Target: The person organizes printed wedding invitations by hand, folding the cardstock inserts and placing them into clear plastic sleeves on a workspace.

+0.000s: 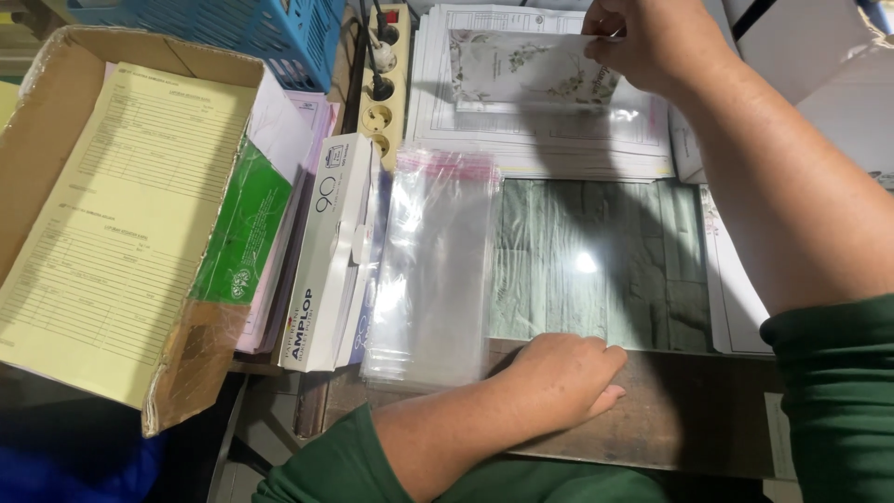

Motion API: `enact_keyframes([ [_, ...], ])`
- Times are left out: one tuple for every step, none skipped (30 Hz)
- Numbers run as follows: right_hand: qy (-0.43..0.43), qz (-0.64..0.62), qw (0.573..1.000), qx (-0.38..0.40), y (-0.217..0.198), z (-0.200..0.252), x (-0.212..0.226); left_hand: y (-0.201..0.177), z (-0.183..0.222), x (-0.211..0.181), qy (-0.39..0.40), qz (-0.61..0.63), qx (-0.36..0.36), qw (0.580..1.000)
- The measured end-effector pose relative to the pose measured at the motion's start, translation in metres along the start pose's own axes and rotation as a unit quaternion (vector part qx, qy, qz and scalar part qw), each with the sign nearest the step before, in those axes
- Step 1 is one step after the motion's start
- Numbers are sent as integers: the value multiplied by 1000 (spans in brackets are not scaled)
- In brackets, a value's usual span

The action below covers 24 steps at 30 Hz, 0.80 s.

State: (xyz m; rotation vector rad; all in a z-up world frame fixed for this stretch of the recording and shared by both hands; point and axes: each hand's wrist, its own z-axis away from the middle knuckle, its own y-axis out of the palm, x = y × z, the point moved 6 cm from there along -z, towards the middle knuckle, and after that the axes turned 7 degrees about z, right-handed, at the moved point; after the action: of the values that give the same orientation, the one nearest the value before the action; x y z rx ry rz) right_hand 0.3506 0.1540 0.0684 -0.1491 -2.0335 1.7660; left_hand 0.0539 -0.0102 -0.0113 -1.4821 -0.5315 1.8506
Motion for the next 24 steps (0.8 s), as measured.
enact_keyframes([
  [-7, 11, 1000, -12, -1, 2, -1, 0, 0, 0, 3, -3, -6, 1000],
  [-14, 22, 999, -24, -3, 4, -2, 0, -1, 1, 5, -7, -12, 1000],
  [-13, 22, 999, -25, -3, 8, -4, -4, 0, -1, 6, -8, -11, 1000],
  [-53, 10, 997, -58, -8, 12, -2, -7, 1, -2, 1, -3, 5, 1000],
  [-94, -2, 991, -91, -12, 16, 1, -9, 2, -3, -3, 3, 22, 1000],
  [-92, -2, 991, -92, -17, 26, 4, -7, 2, -2, -3, 2, 23, 1000],
  [-106, -16, 988, -107, -24, 37, 8, -7, 2, -2, 11, 2, 12, 1000],
  [-120, -30, 985, -123, -30, 47, 13, -7, 2, -2, 26, 2, 0, 1000],
  [-119, -30, 985, -124, -39, 63, 21, -5, 5, -3, 27, 1, 1, 1000],
  [-110, -49, 986, -117, -47, 79, 29, -13, 8, -10, 93, 26, -79, 992],
  [-102, -68, 986, -111, -55, 95, 35, -21, 14, -17, 159, 51, -157, 973],
  [-99, -66, 986, -113, -65, 113, 43, -37, 21, -28, 162, 51, -155, 973],
  [-80, -100, 988, -90, -71, 130, 49, -63, 36, -44, 223, 18, -258, 940],
  [-60, -132, 987, -67, -77, 149, 54, -86, 53, -61, 286, -14, -353, 891],
  [-54, -130, 988, -69, -84, 165, 56, -97, 64, -65, 291, -12, -350, 890],
  [-71, -170, 982, -42, -88, 182, 60, -114, 79, -68, 290, -17, -411, 864],
  [-88, -210, 974, -14, -93, 200, 65, -129, 94, -71, 287, -21, -470, 834],
  [-82, -208, 975, -17, -86, 215, 53, -124, 98, -63, 293, -18, -466, 835],
  [-50, -266, 963, 4, -76, 231, 38, -125, 106, -48, 217, -35, -537, 814],
  [-21, -324, 945, 26, -64, 246, 25, -124, 116, -33, 134, -50, -601, 786],
  [-17, -324, 946, 24, -62, 255, 26, -135, 120, -37, 137, -48, -599, 788],
  [6, -371, 928, 18, -58, 264, 25, -145, 114, -30, 94, 64, -531, 840],
  [28, -417, 908, 12, -54, 274, 25, -151, 108, -24, 50, 174, -450, 874],
  [31, -417, 908, 11, -48, 275, 20, -155, 103, -20, 51, 175, -447, 876],
])
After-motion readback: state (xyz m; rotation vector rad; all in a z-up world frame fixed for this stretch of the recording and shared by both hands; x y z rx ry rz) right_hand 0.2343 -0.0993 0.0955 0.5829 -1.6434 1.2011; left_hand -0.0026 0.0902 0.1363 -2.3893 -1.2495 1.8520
